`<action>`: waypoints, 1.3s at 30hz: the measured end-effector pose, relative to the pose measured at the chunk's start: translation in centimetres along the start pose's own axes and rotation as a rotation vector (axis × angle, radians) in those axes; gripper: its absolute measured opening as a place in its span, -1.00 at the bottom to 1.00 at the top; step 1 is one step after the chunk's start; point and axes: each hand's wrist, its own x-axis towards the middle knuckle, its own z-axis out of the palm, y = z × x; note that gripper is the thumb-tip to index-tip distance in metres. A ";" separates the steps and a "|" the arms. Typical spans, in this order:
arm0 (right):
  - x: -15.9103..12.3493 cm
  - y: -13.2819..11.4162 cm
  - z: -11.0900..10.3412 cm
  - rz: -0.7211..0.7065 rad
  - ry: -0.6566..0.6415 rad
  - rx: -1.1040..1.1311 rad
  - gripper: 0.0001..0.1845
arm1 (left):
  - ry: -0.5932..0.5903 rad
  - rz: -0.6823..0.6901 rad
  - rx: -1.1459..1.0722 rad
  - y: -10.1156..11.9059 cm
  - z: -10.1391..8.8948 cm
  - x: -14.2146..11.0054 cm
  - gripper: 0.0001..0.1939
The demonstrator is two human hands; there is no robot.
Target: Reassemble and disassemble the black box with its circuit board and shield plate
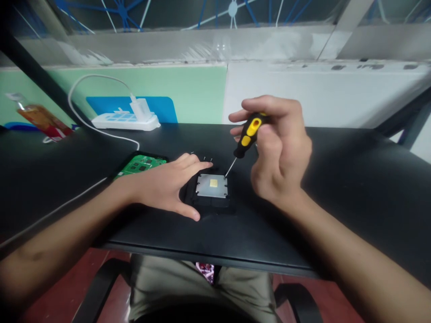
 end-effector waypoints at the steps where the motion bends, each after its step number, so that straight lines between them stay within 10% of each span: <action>1: 0.0 0.0 0.0 0.009 0.009 0.015 -0.65 | -0.001 -0.001 0.001 0.0 0.0 0.0 0.21; 39: 0.2 -0.1 -0.8 -0.050 -0.096 -0.109 -0.63 | -0.003 -0.003 0.028 0.2 -0.1 0.1 0.23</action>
